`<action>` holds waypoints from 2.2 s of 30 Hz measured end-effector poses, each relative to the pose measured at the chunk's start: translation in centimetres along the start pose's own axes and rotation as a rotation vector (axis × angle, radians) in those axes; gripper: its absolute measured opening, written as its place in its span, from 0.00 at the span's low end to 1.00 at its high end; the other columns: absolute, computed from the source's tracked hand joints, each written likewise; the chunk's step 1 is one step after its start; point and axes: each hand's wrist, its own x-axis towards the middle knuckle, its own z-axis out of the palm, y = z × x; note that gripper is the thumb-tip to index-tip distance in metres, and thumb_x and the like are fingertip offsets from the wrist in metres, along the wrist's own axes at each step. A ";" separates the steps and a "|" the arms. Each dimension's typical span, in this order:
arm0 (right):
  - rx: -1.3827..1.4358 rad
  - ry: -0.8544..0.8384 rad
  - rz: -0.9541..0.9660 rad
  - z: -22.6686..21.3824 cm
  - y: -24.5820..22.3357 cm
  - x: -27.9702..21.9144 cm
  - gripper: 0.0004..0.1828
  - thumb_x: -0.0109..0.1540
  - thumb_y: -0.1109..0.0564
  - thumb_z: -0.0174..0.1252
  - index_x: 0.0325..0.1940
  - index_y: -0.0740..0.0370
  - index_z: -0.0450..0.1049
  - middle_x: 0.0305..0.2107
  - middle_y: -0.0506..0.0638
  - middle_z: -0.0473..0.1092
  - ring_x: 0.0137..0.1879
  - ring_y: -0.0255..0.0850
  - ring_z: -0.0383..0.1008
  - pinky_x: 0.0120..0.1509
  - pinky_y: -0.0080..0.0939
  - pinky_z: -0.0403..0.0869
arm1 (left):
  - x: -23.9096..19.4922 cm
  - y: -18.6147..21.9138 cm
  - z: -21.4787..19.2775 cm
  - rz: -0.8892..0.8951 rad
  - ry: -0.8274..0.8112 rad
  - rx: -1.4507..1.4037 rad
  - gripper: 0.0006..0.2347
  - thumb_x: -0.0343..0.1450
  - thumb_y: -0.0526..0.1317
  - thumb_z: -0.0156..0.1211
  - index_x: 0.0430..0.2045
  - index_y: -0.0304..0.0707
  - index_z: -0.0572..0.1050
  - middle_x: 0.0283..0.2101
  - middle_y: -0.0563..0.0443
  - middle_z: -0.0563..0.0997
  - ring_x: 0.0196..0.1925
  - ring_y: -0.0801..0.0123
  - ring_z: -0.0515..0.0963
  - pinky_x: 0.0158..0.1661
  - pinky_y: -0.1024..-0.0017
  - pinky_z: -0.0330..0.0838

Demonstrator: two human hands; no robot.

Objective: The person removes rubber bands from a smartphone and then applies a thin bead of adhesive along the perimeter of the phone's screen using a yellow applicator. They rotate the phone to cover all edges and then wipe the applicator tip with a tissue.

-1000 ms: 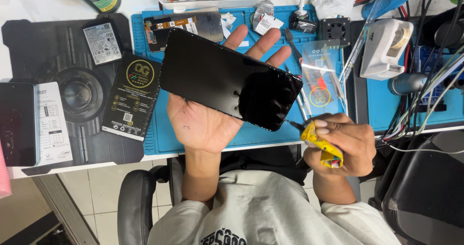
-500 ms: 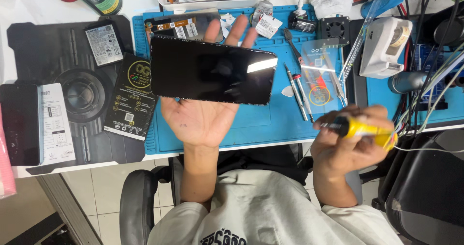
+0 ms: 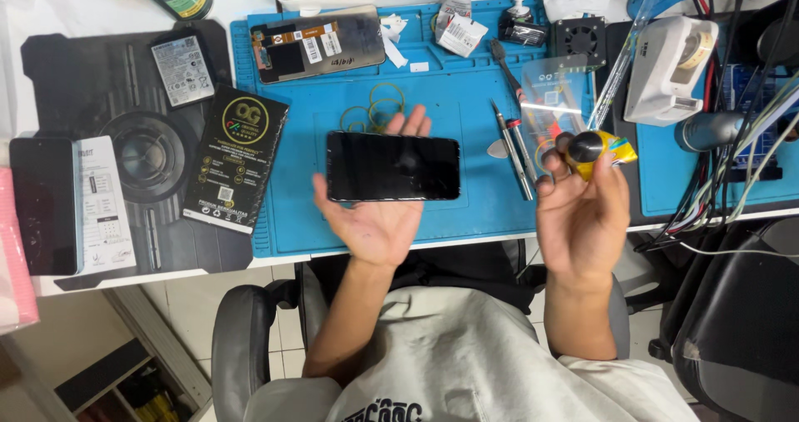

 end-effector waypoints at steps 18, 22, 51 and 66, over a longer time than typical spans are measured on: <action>0.135 -0.128 -0.192 -5.1 -7.8 2.6 0.15 0.82 0.52 0.42 0.64 0.67 0.64 0.56 0.64 0.69 0.54 0.49 0.79 0.35 0.33 0.78 | -3.6 7.0 -6.0 -0.093 0.151 0.849 0.20 0.80 0.39 0.44 0.58 0.15 0.72 0.54 0.40 0.74 0.54 0.61 0.76 0.55 0.59 0.80; -0.009 -0.016 -0.225 -4.7 -6.8 2.6 0.14 0.81 0.51 0.44 0.62 0.66 0.64 0.52 0.63 0.69 0.50 0.49 0.80 0.26 0.31 0.68 | -2.9 8.8 -4.4 -0.212 0.256 1.113 0.26 0.77 0.48 0.36 0.57 0.19 0.72 0.47 0.41 0.78 0.41 0.64 0.78 0.30 0.64 0.84; -0.442 0.066 -0.105 -1.4 -0.8 3.6 0.15 0.76 0.52 0.54 0.61 0.66 0.67 0.56 0.61 0.73 0.59 0.49 0.78 0.64 0.51 0.79 | -1.3 11.0 1.8 -0.289 0.032 1.940 0.17 0.75 0.42 0.53 0.54 0.29 0.75 0.37 0.46 0.77 0.25 0.64 0.78 0.31 0.65 0.72; -0.485 0.189 -0.145 -3.0 -4.8 3.0 0.15 0.75 0.53 0.55 0.61 0.65 0.67 0.55 0.61 0.73 0.63 0.52 0.77 0.68 0.56 0.79 | 4.6 12.5 3.2 0.074 -0.378 2.237 0.13 0.78 0.38 0.55 0.54 0.30 0.73 0.52 0.38 0.77 0.54 0.45 0.76 0.54 0.55 0.72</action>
